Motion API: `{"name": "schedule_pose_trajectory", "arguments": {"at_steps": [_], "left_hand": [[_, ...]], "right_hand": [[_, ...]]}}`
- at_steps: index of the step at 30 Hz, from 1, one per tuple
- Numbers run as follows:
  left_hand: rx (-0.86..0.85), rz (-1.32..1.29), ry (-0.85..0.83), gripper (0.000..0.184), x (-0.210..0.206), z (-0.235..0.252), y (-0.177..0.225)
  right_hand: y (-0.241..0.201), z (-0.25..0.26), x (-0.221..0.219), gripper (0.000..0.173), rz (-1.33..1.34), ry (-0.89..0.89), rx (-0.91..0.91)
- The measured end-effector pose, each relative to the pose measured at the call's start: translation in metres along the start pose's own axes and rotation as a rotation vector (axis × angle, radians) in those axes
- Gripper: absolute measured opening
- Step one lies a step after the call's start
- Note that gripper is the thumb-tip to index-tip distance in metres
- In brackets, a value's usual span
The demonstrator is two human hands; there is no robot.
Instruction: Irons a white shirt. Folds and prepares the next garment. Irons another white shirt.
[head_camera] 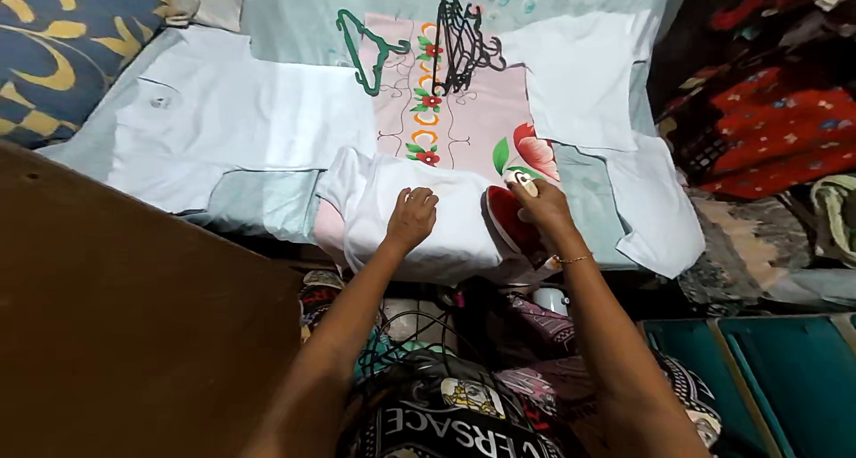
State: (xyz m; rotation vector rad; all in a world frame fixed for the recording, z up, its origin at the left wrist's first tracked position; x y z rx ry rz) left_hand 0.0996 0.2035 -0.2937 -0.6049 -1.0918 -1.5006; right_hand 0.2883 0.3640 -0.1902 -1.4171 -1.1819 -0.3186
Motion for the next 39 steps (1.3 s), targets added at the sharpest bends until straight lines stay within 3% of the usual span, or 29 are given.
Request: {"name": "schedule_pose_trajectory", "arguments": {"at_steps": [4, 11, 17, 21, 25, 31, 39], "left_hand": [[0.002, -0.007, 0.01, 0.024, 0.0, 0.0, 0.0], [0.005, -0.019, 0.022, 0.024, -0.001, 0.001, -0.001], [-0.002, -0.015, 0.046, 0.023, -0.001, -0.001, 0.0], [-0.002, -0.007, 0.055, 0.024, -0.002, -0.001, 0.001], [-0.002, 0.012, 0.063, 0.023, -0.002, -0.002, 0.0], [0.01, -0.005, 0.034, 0.024, -0.001, -0.001, 0.0], [0.005, 0.008, 0.047, 0.023, -0.001, 0.0, 0.002]], "right_hand": [[-0.019, 0.022, -0.047, 0.059, -0.045, -0.012, -0.024], [-0.047, 0.078, -0.047, 0.067, -0.122, 0.016, -0.09], [-0.024, 0.042, -0.047, 0.063, -0.19, -0.126, -0.027], [-0.02, 0.034, -0.048, 0.062, -0.245, -0.075, -0.044], [-0.034, 0.046, -0.051, 0.069, -0.186, 0.012, -0.027], [-0.046, 0.078, -0.051, 0.068, -0.188, -0.04, -0.027], [0.003, 0.036, -0.031, 0.056, -0.171, -0.232, 0.083]]}}
Point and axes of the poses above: each hand's wrist, its own z-axis towards the middle knuckle, its own x-axis out of the back of the hand, y = z × x, the point moved 6 cm from there along z, towards the middle knuckle, and after that the axes turned 3 degrees about -x, right-handed, at the moved point
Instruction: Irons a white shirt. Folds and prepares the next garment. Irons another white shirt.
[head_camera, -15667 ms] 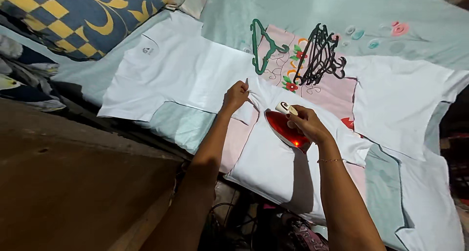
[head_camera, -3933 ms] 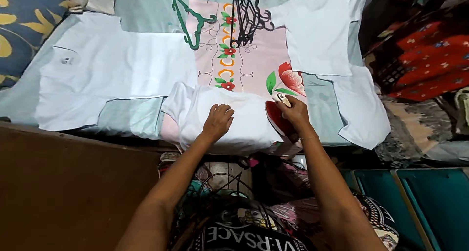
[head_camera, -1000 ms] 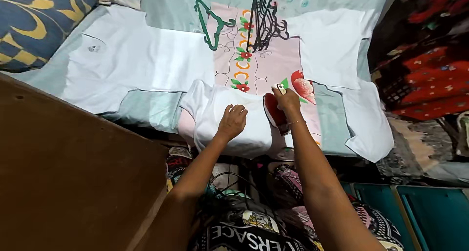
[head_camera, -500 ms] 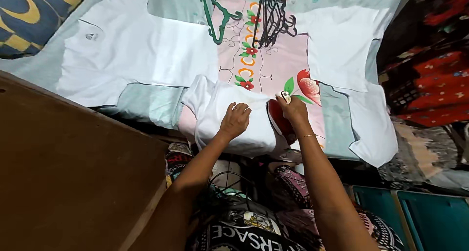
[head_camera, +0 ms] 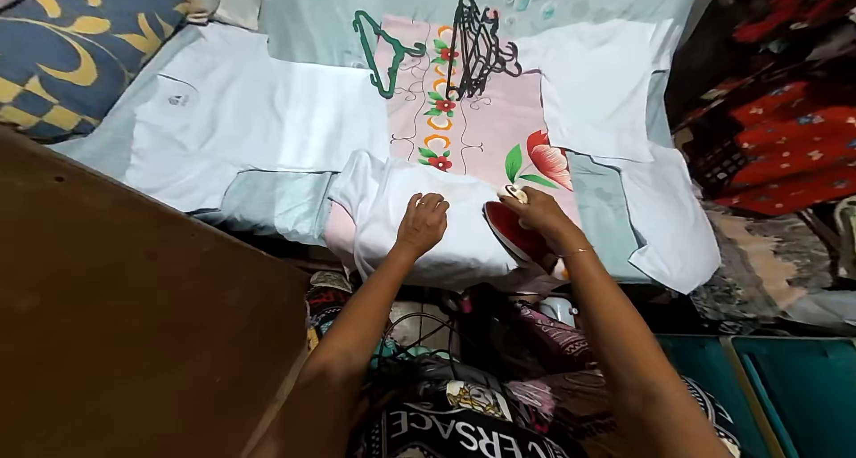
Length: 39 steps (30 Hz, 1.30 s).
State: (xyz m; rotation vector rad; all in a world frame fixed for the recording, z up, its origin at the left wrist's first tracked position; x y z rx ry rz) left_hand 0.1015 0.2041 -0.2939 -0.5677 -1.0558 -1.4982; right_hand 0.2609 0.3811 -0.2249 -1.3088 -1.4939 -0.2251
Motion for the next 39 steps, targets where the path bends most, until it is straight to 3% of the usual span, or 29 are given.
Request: {"name": "schedule_pose_trajectory", "arguments": {"at_steps": [3, 8, 12, 17, 25, 28, 31, 34, 39], "left_hand": [[0.006, -0.005, 0.003, 0.023, -0.001, -0.002, -0.003], [-0.005, 0.004, 0.015, 0.025, -0.004, -0.002, -0.002], [0.001, 0.017, 0.011, 0.025, -0.003, -0.002, -0.003], [0.003, 0.039, 0.022, 0.024, -0.001, -0.002, -0.003], [0.02, -0.082, -0.027, 0.019, 0.01, 0.011, -0.01], [0.089, -0.034, -0.061, 0.025, 0.031, 0.03, -0.039], [0.303, 0.073, -0.233, 0.04, 0.058, 0.045, -0.087], [0.469, 0.126, -0.468, 0.056, 0.071, 0.05, -0.122], [0.511, 0.049, -0.658, 0.039, 0.088, 0.058, -0.113]], "right_hand": [[0.027, -0.007, 0.031, 0.056, -0.018, 0.032, -0.051], [0.064, -0.009, 0.086, 0.061, -0.214, 0.295, -0.191], [0.103, 0.0, 0.053, 0.038, -0.324, 0.398, -0.053], [0.129, 0.007, 0.017, 0.036, -0.331, 0.479, 0.005], [0.114, 0.001, 0.031, 0.032, -0.268, 0.463, 0.026], [0.091, -0.01, 0.033, 0.029, -0.178, 0.584, 0.183], [0.067, -0.003, 0.018, 0.032, -0.129, 0.404, 0.223], [0.067, 0.015, -0.008, 0.037, -0.155, 0.241, 0.13], [0.077, 0.01, -0.006, 0.023, -0.009, 0.24, 0.026]]}}
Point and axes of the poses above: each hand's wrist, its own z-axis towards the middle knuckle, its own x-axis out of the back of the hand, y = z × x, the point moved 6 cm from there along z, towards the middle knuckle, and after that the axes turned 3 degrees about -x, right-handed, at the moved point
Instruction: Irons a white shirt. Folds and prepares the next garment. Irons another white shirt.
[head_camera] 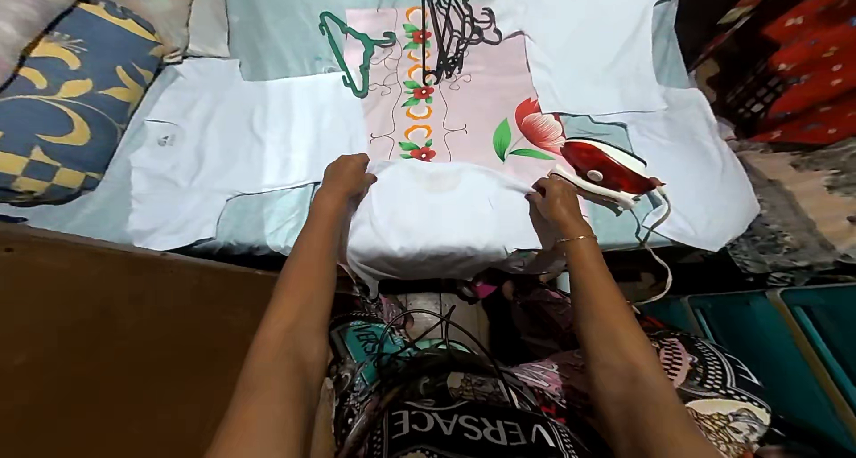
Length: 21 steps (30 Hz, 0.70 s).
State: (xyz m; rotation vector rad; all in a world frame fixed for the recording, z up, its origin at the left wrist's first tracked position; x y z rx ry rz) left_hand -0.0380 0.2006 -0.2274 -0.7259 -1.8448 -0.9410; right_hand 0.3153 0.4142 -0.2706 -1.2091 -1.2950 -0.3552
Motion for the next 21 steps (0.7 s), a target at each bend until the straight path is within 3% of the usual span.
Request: {"name": "schedule_pose_trajectory", "arguments": {"at_steps": [4, 7, 10, 13, 15, 18, 21], "left_hand": [[-0.192, -0.149, 0.13, 0.027, 0.02, -0.03, 0.002], [-0.319, -0.28, 0.262, 0.023, 0.059, -0.067, 0.0], [-0.329, -0.315, 0.378, 0.02, 0.094, -0.079, 0.0], [-0.236, -0.209, 0.394, 0.024, 0.111, -0.051, 0.009], [-0.11, -0.068, 0.329, 0.028, 0.102, -0.019, 0.013], [-0.008, 0.072, 0.276, 0.04, 0.054, 0.012, 0.021], [-0.164, 0.049, 0.275, 0.049, -0.003, 0.003, 0.068]], "right_hand": [[0.0, -0.031, 0.034, 0.02, 0.3, -0.058, 0.036], [-0.012, -0.057, 0.077, 0.015, 0.304, -0.003, 0.081], [-0.027, -0.058, 0.116, 0.015, 0.207, 0.11, 0.148], [-0.053, -0.018, 0.136, 0.021, 0.146, 0.137, 0.095], [-0.065, 0.023, 0.125, 0.023, 0.108, 0.149, 0.062], [-0.068, 0.056, 0.089, 0.035, 0.07, 0.132, 0.134], [-0.055, 0.031, 0.069, 0.032, 0.094, 0.103, 0.076]]}}
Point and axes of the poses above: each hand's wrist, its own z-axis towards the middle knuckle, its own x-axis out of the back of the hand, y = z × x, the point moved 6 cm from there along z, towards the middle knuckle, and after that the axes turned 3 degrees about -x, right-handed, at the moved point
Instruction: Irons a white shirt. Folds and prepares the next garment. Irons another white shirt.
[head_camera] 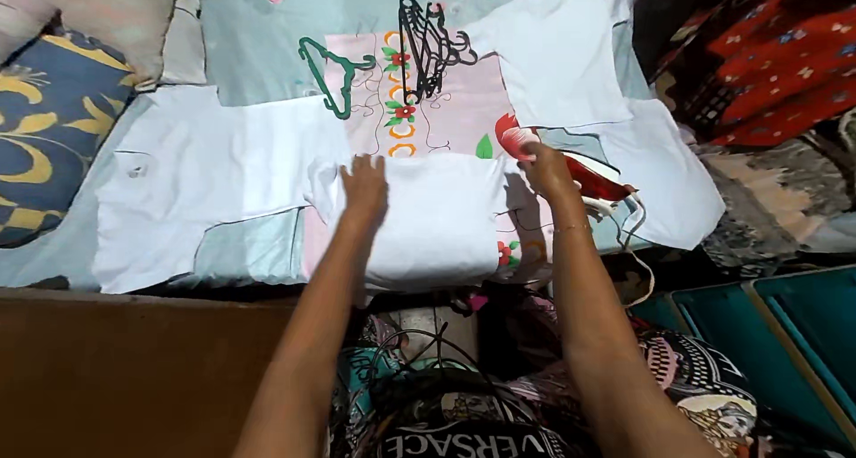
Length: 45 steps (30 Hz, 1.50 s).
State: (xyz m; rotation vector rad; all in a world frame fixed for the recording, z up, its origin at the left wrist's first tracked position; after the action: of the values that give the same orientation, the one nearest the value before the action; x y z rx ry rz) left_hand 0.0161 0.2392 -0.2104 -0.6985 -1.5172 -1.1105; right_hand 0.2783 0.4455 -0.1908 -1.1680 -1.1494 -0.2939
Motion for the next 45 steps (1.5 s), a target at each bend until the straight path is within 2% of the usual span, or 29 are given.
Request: {"name": "schedule_pose_trajectory", "arguments": {"at_steps": [2, 4, 7, 9, 11, 14, 19, 22, 27, 28, 32, 36, 40, 43, 45], "left_hand": [[-0.174, -0.064, 0.043, 0.039, -0.03, -0.018, 0.051], [-0.337, -0.141, 0.029, 0.03, -0.056, -0.035, 0.104], [-0.478, -0.201, -0.132, 0.028, -0.084, -0.039, 0.161], [-0.485, -0.171, -0.265, 0.03, -0.098, -0.038, 0.177], [-0.46, -0.111, -0.379, 0.033, -0.109, -0.036, 0.179], [-0.473, -0.08, -0.381, 0.032, -0.114, -0.037, 0.175], [-0.5, -0.041, -0.401, 0.029, -0.116, -0.04, 0.175], [-0.486, -0.055, -0.414, 0.028, -0.117, -0.039, 0.176], [-0.464, -0.058, -0.404, 0.032, -0.118, -0.044, 0.177], [-0.46, -0.057, -0.421, 0.035, -0.119, -0.046, 0.178], [-0.537, -0.047, -0.491, 0.043, -0.119, -0.057, 0.183], [-0.625, -0.052, -0.53, 0.037, -0.118, -0.07, 0.185], [-0.677, -0.099, -0.584, 0.035, -0.108, -0.075, 0.188], [-0.718, -0.154, -0.568, 0.04, -0.104, -0.075, 0.181], [-0.744, -0.166, -0.566, 0.039, -0.106, -0.076, 0.175]], "right_hand": [[0.025, -0.033, -0.009, 0.025, 0.035, -0.018, -0.139], [0.053, -0.055, -0.024, 0.026, 0.074, -0.014, -0.299], [0.073, -0.06, -0.049, 0.029, 0.182, -0.024, -0.421], [0.076, -0.062, -0.06, 0.028, 0.295, 0.008, -0.445], [0.083, -0.06, -0.069, 0.024, 0.443, 0.023, -0.466], [0.093, -0.056, -0.073, 0.019, 0.63, 0.054, -0.45], [0.1, -0.05, -0.057, 0.019, 0.237, 0.055, -0.391], [0.093, -0.051, -0.053, 0.022, 0.125, 0.048, -0.388], [0.077, -0.065, -0.012, 0.03, -0.002, 0.287, -0.342], [0.08, -0.065, -0.01, 0.034, -0.041, 0.284, -0.36], [0.096, -0.05, -0.021, 0.03, -0.29, 0.084, -0.464], [0.093, -0.039, -0.005, 0.023, -0.462, -0.014, -0.396], [0.081, -0.031, 0.043, 0.029, -0.415, 0.005, -0.286], [0.07, -0.043, 0.067, 0.029, -0.135, 0.007, -0.225], [0.067, -0.054, 0.064, 0.03, 0.105, 0.025, -0.216]]}}
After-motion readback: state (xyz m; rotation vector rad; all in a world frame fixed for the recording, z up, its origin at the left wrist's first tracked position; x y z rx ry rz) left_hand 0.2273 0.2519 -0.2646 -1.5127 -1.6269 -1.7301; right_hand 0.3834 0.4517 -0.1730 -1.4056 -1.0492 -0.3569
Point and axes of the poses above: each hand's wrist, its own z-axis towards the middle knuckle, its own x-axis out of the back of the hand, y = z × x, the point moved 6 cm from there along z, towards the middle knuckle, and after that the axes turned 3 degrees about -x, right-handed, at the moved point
